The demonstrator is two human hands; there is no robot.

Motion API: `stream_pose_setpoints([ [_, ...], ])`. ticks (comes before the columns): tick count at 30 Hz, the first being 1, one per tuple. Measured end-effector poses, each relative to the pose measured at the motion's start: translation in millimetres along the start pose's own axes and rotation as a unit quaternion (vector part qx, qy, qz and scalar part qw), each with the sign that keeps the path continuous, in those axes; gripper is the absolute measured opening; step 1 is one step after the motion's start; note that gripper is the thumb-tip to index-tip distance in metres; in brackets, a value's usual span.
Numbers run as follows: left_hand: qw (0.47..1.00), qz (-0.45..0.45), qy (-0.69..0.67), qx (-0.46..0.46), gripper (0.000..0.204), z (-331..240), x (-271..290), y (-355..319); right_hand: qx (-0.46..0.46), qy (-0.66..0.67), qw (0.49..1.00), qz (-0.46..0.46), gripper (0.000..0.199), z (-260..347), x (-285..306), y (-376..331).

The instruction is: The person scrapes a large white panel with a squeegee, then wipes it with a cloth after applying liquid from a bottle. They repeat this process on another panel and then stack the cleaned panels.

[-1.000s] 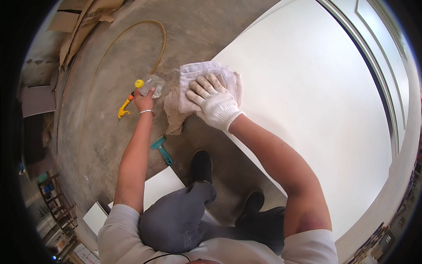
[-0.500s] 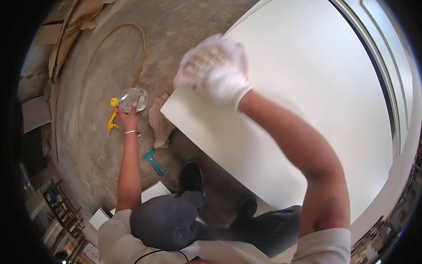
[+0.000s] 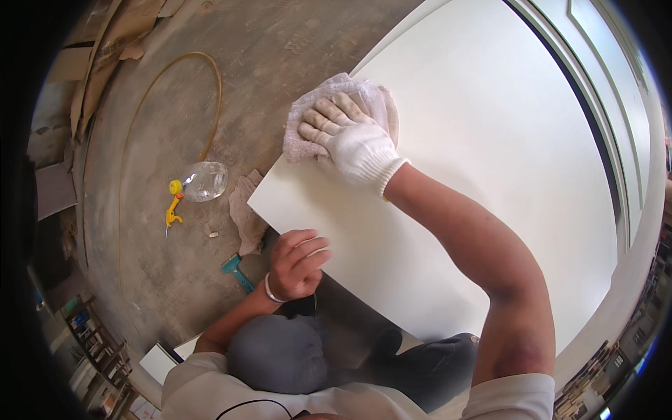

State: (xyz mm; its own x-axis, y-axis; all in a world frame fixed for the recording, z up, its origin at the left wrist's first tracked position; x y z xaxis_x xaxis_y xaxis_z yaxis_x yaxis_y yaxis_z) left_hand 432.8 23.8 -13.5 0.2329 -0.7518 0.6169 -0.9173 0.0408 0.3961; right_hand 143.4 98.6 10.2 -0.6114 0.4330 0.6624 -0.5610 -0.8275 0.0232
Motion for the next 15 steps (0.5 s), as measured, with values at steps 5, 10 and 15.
stream_pose_setpoints([
  [5, 0.994, 0.046, 0.1, -0.024, 0.033, -8.3, -41.7, 38.0, 0.006, -0.407, 0.913, -0.014, 0.049, -125.7, 83.8, 42.3],
  [10, 0.991, 0.051, 0.124, 0.017, 0.036, -10.1, -50.1, 30.5, -0.141, -0.448, 0.866, -0.173, 0.053, -203.9, 146.3, 86.0],
  [15, 0.989, 0.072, 0.124, 0.022, 0.036, -8.5, -48.5, 34.8, 0.105, -0.33, 0.938, 0.032, 0.051, -83.4, 23.4, 23.1],
])
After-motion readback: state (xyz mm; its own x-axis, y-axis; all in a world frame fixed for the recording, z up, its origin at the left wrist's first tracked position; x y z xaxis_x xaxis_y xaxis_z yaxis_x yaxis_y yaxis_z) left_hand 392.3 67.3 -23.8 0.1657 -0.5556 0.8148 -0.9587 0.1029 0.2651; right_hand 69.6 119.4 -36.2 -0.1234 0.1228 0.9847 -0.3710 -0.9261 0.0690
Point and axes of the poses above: each hand's wrist, its own y-axis towards the middle knuckle, its own x-axis out of the back of the hand, z = x × y, the point moved 2 cm from there along y, towards the middle knuckle, and after that the axes turned 6 degrees about -z, right-handed, at the moved point
